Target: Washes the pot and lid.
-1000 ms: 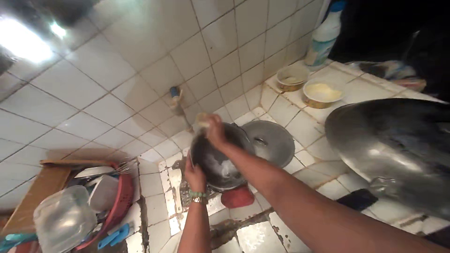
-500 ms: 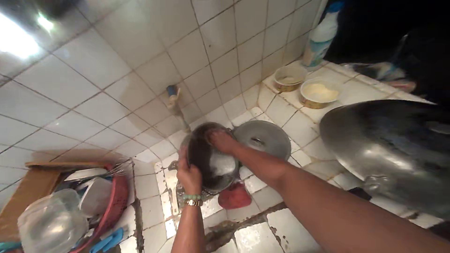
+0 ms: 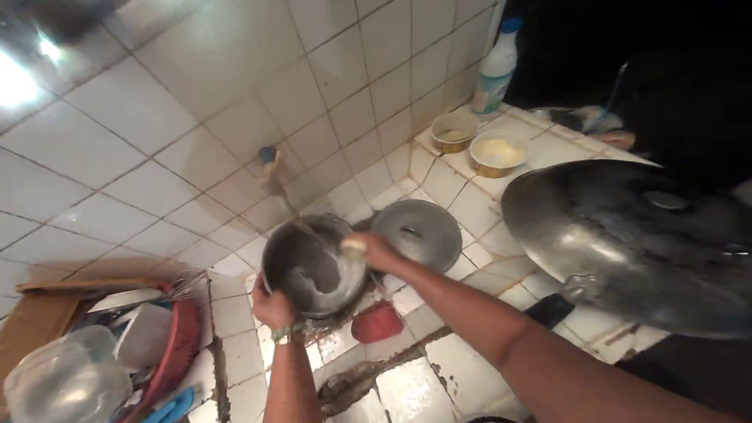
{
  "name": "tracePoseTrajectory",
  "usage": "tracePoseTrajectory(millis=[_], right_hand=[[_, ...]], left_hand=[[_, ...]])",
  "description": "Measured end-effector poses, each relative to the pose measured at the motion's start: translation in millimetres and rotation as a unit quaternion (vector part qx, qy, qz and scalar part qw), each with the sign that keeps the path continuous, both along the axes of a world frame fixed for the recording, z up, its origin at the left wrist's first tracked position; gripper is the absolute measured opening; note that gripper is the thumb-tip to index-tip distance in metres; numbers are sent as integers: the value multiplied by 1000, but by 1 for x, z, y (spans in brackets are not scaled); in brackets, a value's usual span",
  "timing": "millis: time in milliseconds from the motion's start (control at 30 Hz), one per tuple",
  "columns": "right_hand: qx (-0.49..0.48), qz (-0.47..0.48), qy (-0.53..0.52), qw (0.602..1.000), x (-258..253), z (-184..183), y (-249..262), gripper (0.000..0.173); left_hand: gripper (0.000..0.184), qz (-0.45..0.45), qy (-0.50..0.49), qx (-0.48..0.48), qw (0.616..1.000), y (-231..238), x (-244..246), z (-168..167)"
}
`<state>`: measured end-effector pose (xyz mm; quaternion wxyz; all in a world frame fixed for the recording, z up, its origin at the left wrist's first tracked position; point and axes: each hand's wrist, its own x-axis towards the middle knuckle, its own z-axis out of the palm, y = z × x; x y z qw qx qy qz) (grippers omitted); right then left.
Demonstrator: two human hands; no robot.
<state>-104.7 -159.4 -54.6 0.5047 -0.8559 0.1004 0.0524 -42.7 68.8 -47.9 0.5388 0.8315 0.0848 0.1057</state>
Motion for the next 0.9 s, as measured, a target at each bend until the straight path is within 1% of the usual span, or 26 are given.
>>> tracePoseTrajectory(millis=[67,100,133,167,233,267,300,333,367,400,433,500,533,567,600,633,667,700,733,767,800,833,867,900], right_hand=[[-123,-98,82,984,-4,-16,-37,47],[-163,-121,116,972,-6,-31,-50,47],[-184,-129,141,964,-8,-45,-60,49],[-197,-131,157,959,-9,-57,-65,51],[-210,-134,170,953,-8,-65,-67,46],[-205,-130,187,952,-6,-64,-68,46],[-196,-118,208,951,-4,-60,-69,47],[-187,-108,224,950,-4,-55,-70,48],[-178,-104,227,952,-7,-51,-70,49],[-164,-109,216,956,-11,-45,-70,51],[-144,-122,197,962,-16,-37,-69,52],[-92,-157,152,971,-27,-14,-66,52],[-60,-171,128,975,-32,-3,-64,51],[-31,-178,107,978,-35,7,-61,51],[-13,-178,87,980,-38,14,-56,50],[-9,-175,63,982,-40,20,-49,48],[-22,-171,32,985,-41,23,-41,44],[-38,-171,-15,984,-41,23,-29,41],[-43,-173,-88,980,-42,18,-15,39],[-34,-167,-185,968,-41,10,2,37],[-19,-135,-274,952,-40,4,20,37],[-11,-80,-339,937,-38,2,38,38],[-13,-11,-355,935,-36,10,51,46],[-31,42,-327,943,-33,24,56,52]], left_hand=[[51,64,43,-15,997,22,6,-14],[49,70,56,10,996,30,7,-18],[48,61,55,56,995,35,7,-17],[51,34,31,117,992,36,2,-10],[52,-45,-108,215,970,25,-17,6],[48,-96,-174,232,952,13,-30,11],[42,-156,-217,228,936,-1,-43,14],[35,-228,-234,207,922,-18,-57,14],[32,-301,-217,180,911,-34,-69,12],[35,-359,-162,156,906,-47,-77,9],[43,-386,-82,130,910,-57,-83,6],[68,-366,104,44,924,-71,-81,-3],[75,-341,171,-13,924,-75,-75,-6],[74,-324,207,-71,921,-78,-70,-6],[64,-305,214,-129,919,-82,-68,-3],[49,-276,206,-191,919,-88,-67,2],[36,-240,194,-245,919,-94,-66,10],[29,-210,179,-280,920,-98,-66,16],[27,-188,165,-302,920,-99,-64,20],[26,-179,152,-314,920,-96,-63,21],[25,-183,135,-319,920,-91,-62,17],[25,-201,113,-309,923,-83,-64,12],[30,-232,92,-286,925,-71,-67,8],[31,-251,85,-262,928,-63,-71,7]])
